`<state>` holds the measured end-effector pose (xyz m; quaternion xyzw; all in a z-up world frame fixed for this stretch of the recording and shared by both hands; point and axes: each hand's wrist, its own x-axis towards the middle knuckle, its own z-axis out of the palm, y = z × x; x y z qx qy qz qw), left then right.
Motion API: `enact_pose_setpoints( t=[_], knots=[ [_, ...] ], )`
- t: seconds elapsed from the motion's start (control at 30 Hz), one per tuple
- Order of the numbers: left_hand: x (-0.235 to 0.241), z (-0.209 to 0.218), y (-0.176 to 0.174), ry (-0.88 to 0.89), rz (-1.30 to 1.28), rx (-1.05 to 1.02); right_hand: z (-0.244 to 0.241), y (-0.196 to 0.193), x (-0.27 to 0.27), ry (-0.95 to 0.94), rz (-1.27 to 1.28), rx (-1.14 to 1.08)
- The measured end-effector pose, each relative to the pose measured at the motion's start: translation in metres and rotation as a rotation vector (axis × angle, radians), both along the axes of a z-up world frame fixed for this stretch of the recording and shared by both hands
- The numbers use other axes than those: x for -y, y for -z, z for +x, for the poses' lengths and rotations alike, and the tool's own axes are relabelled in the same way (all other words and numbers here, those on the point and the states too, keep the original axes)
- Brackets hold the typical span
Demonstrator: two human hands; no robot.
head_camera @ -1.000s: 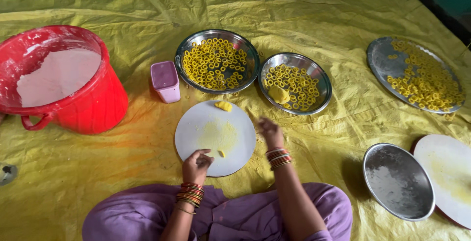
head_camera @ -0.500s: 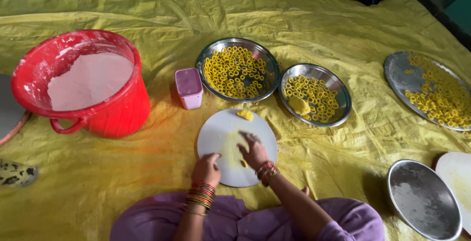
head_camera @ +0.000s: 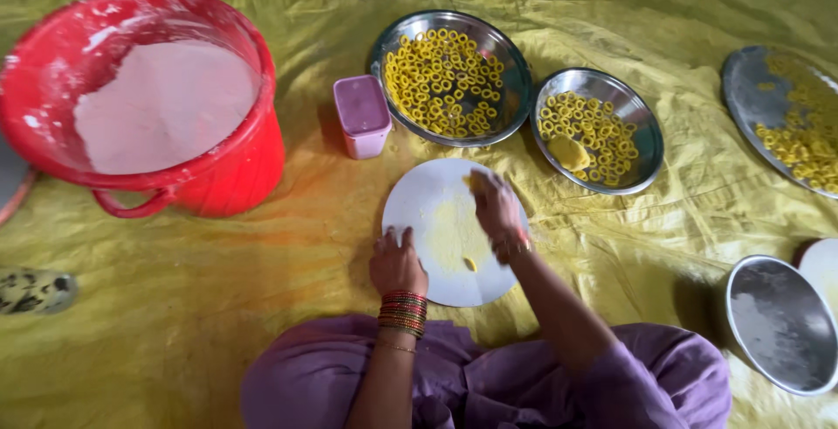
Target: The person sits on a yellow tarp and shapes yellow dough into small rings by hand. They roll small pieces of dough into thin strips, then join the ends to form rings, placing the finished pieces into nearby metal bowls.
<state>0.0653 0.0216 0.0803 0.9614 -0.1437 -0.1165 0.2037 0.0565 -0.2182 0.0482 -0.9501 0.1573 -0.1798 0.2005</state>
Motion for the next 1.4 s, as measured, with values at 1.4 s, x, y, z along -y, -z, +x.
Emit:
enact_pose_setpoints(
  t=[1.4],
  knots=[
    [0.005, 0.002, 0.010, 0.091, 0.413, -0.188, 0.033, -0.017, -0.021, 0.460, -0.083, -0.353]
  ],
)
